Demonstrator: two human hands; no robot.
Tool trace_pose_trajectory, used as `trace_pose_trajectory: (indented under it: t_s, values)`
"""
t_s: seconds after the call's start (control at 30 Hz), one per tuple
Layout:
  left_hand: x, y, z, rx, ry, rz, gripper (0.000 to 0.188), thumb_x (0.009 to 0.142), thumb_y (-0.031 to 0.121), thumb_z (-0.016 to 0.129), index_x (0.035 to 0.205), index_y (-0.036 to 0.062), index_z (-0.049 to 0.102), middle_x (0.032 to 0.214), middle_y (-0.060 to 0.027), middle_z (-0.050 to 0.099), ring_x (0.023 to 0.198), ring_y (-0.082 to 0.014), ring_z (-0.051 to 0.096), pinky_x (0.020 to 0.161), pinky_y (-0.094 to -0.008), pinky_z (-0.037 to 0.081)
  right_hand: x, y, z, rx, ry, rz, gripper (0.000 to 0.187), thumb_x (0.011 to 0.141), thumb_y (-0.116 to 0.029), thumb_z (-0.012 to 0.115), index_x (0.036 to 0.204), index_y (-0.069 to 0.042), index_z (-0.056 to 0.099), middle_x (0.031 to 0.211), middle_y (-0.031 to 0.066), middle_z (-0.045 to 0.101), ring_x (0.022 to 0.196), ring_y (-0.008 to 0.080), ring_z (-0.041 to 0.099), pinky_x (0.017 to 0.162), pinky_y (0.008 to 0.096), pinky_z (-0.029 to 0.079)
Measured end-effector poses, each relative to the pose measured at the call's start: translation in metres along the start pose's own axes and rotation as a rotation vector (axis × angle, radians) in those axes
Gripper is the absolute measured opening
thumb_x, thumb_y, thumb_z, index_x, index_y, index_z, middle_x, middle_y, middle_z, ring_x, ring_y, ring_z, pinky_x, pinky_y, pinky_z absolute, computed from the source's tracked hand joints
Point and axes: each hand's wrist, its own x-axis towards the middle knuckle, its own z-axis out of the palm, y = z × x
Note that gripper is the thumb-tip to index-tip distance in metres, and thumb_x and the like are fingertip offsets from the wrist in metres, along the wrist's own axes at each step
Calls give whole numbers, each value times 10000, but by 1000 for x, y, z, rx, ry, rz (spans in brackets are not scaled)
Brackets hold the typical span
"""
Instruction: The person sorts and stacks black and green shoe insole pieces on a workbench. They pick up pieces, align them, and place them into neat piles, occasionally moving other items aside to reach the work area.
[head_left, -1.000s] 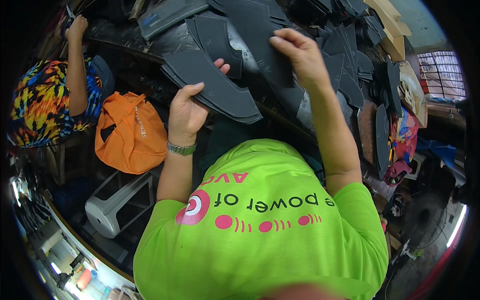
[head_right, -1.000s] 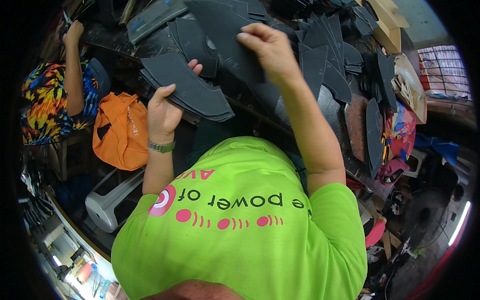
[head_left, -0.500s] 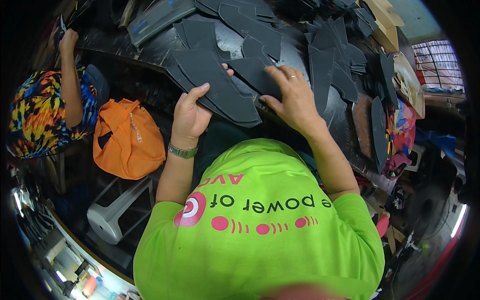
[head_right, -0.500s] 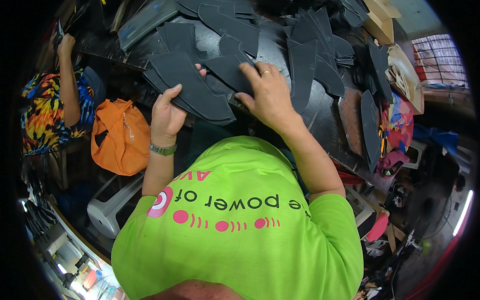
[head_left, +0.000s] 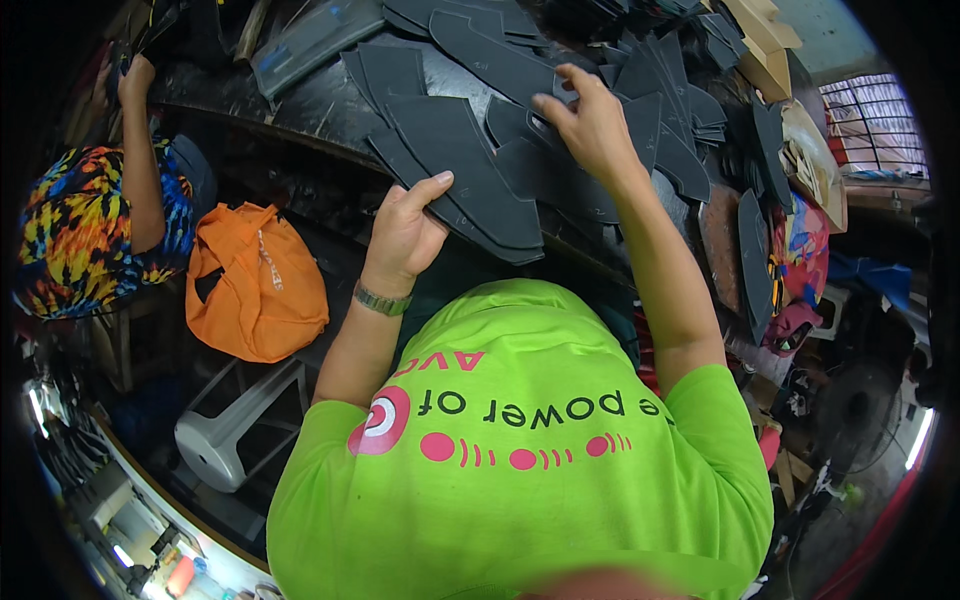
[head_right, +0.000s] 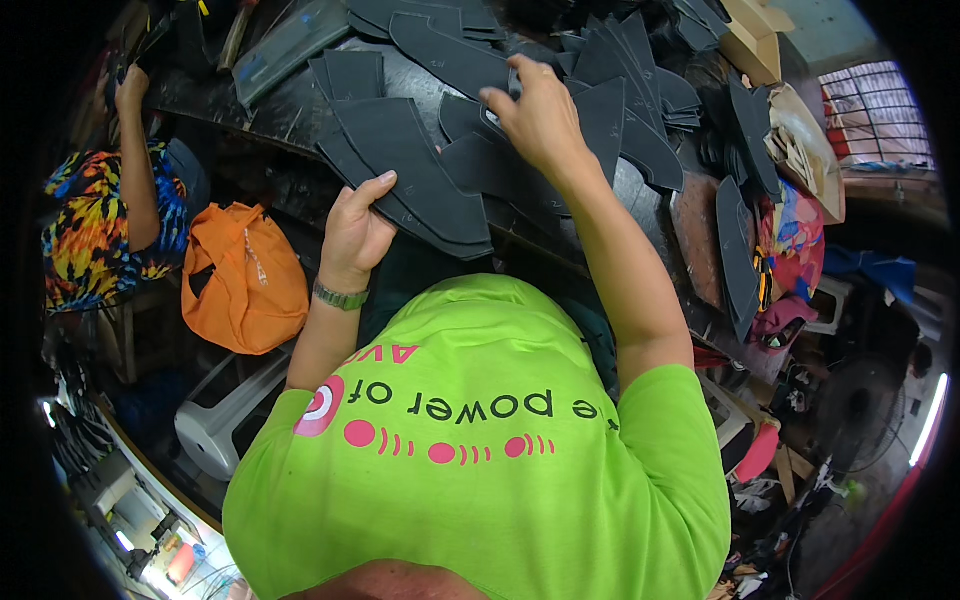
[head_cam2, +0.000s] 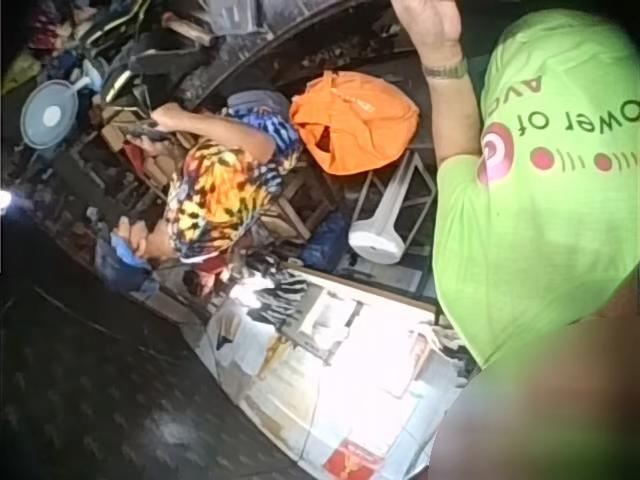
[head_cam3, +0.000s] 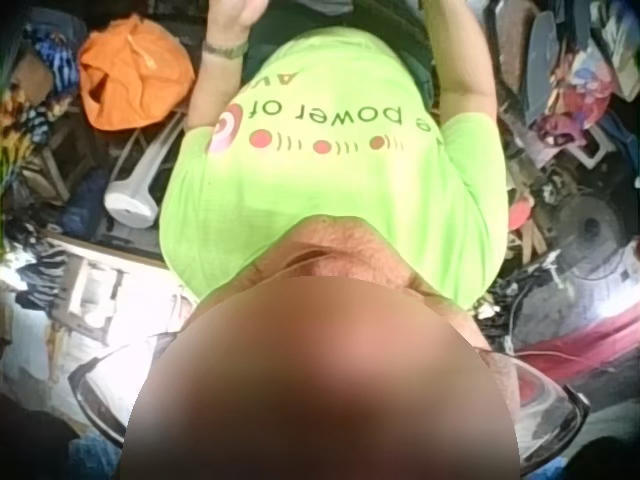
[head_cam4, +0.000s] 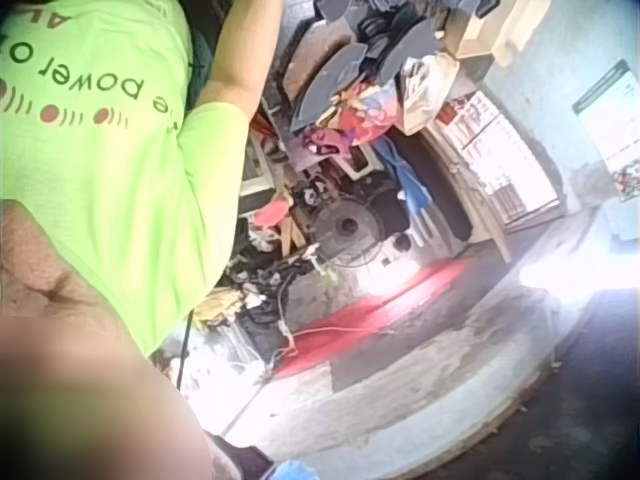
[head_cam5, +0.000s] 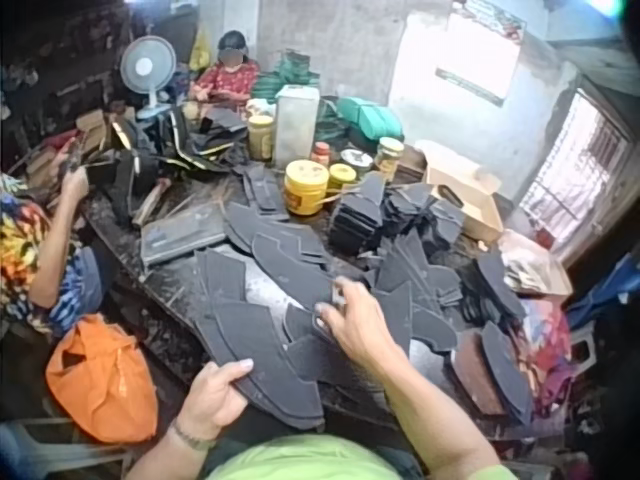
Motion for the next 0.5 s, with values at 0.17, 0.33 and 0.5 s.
trace_pose_trajectory:
  t_s: [0.17,0.33,0.5]
  values:
    - [-7,3,-9,-24,14,25,242,988,14,522,1193,-87,601,1194,-173,670,1110,-271,666,1003,-417,534,42,18,31,-150,117,64,453,812,-287,792,1128,10,659,1062,248,688,1027,406,664,909,460,510]
    - [-11,7,-14,-85,11,36,262,994,27,492,1202,-103,583,1237,-189,649,1169,-285,635,1045,-427,501,53,26,32,196,30,115,233,837,-153,778,953,0,645,812,138,701,745,258,690,701,358,554]
    - [-5,6,-15,-142,-10,22,289,976,24,495,1229,-97,565,1252,-179,630,1180,-280,617,1061,-430,478,36,24,-3,823,147,-90,102,894,-31,714,935,-40,621,749,9,612,567,78,587,488,201,446]
